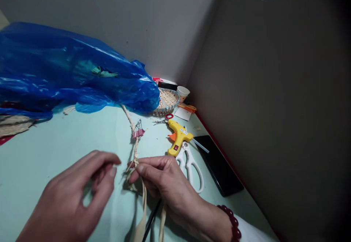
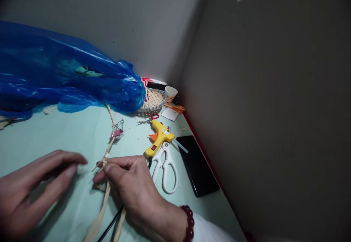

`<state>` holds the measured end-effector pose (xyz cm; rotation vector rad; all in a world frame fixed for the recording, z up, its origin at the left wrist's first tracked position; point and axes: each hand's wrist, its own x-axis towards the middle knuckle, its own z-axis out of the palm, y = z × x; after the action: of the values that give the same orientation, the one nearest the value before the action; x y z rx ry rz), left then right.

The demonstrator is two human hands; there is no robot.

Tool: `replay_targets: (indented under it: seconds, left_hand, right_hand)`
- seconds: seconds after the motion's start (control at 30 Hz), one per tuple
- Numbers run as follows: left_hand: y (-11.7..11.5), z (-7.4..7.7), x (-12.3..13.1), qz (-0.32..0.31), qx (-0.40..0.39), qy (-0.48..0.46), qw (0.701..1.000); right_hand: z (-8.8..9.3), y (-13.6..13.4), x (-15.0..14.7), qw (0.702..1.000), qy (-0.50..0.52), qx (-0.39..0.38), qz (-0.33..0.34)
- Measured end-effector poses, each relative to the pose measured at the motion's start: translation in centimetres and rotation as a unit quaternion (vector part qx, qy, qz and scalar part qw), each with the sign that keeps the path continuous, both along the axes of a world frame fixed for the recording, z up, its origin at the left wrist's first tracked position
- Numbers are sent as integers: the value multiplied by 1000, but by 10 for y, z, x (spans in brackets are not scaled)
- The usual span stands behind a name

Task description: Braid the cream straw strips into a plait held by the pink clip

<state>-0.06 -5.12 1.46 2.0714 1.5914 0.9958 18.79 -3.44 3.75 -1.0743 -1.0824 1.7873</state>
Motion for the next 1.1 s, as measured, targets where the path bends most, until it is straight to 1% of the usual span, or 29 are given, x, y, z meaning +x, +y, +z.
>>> replay_targets:
  seconds: [0.03, 0.07, 0.1, 0.13, 0.2, 0.23, 0.3, 0.37, 0.43, 0.5, 0.6, 0.67, 0.8, 0.87, 0.97, 1.03, 1.1]
  left_hand:
    - [6, 2, -2, 6, -84, -54, 995]
    - [11, 3, -2, -11, -161, -112, 980]
    - [16, 4, 0, -33, -227, -172, 958]
    - [18, 4, 2, -61, -275, -231, 931]
    - [21, 3, 7, -95, -332, -324, 881]
    - [21, 3, 9, -95, -352, -357, 860]
    - [21, 2, 11, -67, -396, -397, 825]
    - [21, 1, 11, -27, -447, -413, 793]
    - [21, 2, 11, -3, -471, -418, 777]
    - [20, 3, 13, -1, -465, -416, 781]
    - [18, 5, 16, 16, -440, -402, 803]
    - [17, 7, 19, 19, -434, -390, 812]
    - [16, 8, 21, -9, -443, -369, 817]
    - [17, 7, 20, -17, -451, -356, 818]
    - [18, 7, 18, -14, -461, -344, 818]
    - [18, 8, 18, -8, -467, -337, 817]
    - [17, 9, 19, -4, -469, -333, 818]
  right_hand:
    - [0, -1, 0, 1000, 15, -15, 0]
    - [0, -2, 0, 999, 30, -28, -1]
    - [0, -3, -1, 998, 46, -39, -2]
    - [-1, -3, -1, 997, 61, -46, -1]
    - [-1, -3, -2, 996, 80, -45, 8]
    - [-1, -3, -2, 996, 84, -40, 12]
    - [-1, -3, -3, 996, 85, -24, 19]
    - [0, -2, -3, 996, 87, -2, 23]
    - [0, -2, -3, 996, 77, 28, 30]
    - [0, -2, -2, 997, 38, 61, 39]
    - [-2, -4, 0, 992, -74, 90, 38]
    - [-4, -6, 2, 984, -150, 94, 32]
    - [-1, -6, 4, 960, -246, 129, 42]
    - [4, -6, 6, 938, -302, 155, 69]
    - [9, -7, 11, 884, -407, 208, 99]
    - [11, -9, 14, 842, -461, 263, 99]
    - [11, -12, 16, 807, -486, 326, 83]
